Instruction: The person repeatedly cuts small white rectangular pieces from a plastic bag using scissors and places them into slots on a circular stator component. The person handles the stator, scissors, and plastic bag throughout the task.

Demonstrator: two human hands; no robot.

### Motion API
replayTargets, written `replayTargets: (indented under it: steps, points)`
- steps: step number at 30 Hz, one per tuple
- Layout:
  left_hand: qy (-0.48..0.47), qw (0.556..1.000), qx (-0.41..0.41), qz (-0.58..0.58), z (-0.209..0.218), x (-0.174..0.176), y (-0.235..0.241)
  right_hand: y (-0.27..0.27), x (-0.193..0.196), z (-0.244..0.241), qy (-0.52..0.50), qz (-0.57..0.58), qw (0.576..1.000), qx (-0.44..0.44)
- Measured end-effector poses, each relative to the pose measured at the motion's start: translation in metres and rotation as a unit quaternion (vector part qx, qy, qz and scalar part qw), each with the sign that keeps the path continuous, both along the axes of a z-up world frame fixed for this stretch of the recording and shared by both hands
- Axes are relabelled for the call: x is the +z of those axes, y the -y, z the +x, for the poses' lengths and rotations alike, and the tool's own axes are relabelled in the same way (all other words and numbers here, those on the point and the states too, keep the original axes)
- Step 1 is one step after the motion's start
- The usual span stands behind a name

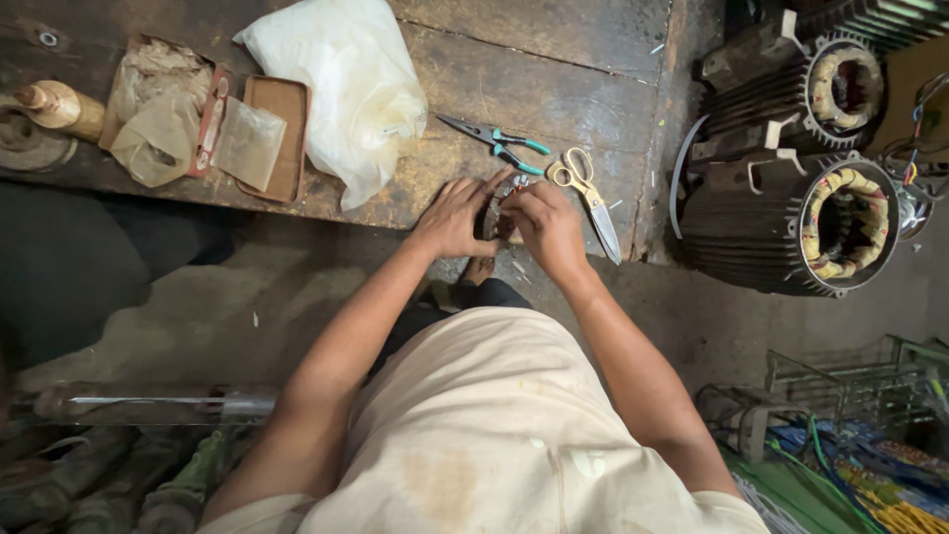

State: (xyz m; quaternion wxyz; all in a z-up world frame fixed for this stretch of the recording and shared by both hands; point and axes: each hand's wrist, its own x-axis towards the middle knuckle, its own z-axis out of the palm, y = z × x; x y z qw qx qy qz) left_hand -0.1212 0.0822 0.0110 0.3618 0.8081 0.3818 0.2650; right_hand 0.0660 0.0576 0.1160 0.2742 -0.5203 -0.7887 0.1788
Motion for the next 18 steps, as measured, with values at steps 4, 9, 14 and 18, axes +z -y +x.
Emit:
replayTargets:
  steps: [4, 9, 14, 18]
  points:
    - [0.000, 1.000, -0.005, -0.003, 0.000, -0.002, -0.002, 0.002, 0.000, -0.001, 0.013, 0.022, 1.000, 0.012]
    - [-0.014, 1.000, -0.007, -0.009, 0.000, 0.001, 0.000, 0.008, -0.005, -0.010, 0.014, 0.037, 0.999, -0.035]
    - [-0.021, 1.000, 0.000, -0.017, 0.002, 0.013, 0.000, 0.021, -0.014, -0.011, -0.075, -0.021, 0.991, -0.106]
    - [-0.052, 0.997, 0.054, 0.020, 0.023, 0.031, 0.017, 0.038, -0.014, 0.007, -0.142, -0.069, 0.977, -0.141]
